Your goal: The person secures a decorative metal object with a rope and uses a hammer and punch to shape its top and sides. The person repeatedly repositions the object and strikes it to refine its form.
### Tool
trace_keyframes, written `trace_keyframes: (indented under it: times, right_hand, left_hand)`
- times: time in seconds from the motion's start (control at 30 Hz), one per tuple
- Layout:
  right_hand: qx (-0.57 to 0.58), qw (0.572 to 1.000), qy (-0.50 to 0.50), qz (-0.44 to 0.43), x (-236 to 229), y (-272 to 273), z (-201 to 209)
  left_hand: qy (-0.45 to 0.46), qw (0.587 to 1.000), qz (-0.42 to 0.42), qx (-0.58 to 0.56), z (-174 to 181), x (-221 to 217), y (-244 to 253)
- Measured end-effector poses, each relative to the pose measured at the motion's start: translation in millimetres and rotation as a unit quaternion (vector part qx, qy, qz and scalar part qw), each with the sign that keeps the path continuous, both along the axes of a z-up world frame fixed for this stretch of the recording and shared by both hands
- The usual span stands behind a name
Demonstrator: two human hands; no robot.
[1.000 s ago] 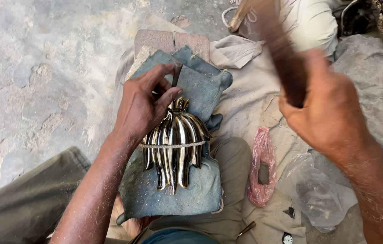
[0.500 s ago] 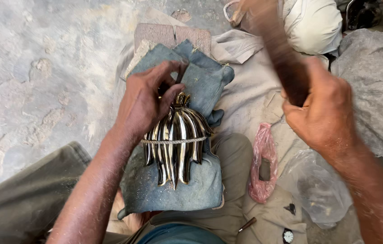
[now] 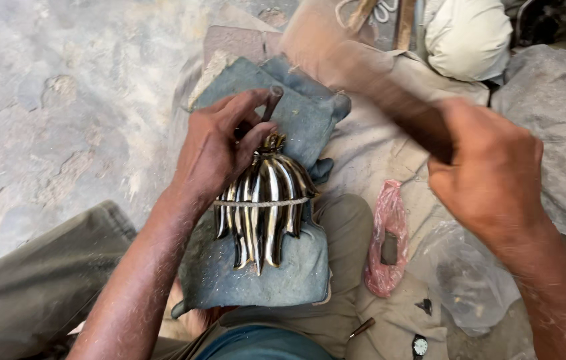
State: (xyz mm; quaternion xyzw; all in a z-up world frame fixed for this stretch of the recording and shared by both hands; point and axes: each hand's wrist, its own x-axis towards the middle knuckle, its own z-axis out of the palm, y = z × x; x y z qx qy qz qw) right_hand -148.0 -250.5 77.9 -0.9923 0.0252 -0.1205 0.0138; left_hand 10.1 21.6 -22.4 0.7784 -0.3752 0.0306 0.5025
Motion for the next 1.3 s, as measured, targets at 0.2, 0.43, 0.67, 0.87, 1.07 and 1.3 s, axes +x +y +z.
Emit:
trace_keyframes:
  times: [0.2,0.43,0.67,0.87,1.07,1.3]
  right_hand:
    - [0.058,0.998,-0.015,-0.015,2,13,10]
    - [0.203,0.973,-0.113,0.011,2,12,5]
    - [0.075,0.997,-0.010,-0.016,14,8,5]
    - [0.070,0.991,-0.102,0.045,1,13,8]
    - [0.104,0.993,-0.048,-0.007,-6,3,-4]
    - [0.128,0.989,-0.068,-0.026,-10,-2,-14]
  left_hand:
    - [-0.031,0.999,-0.034,-0.004,9,-1,5]
    - [0.012,0.999,-0.003,0.032,5,-5,5]
    - [0.021,0.998,0.047,0.020,3,-11,2]
    - [0.010,1.000,0.010,0.006,14,-8,3]
    - [-0.055,0.998,-0.036,-0.020,11,-1,-1]
    - [0.008,0.999,-0.017,0.044,20,-1,-7]
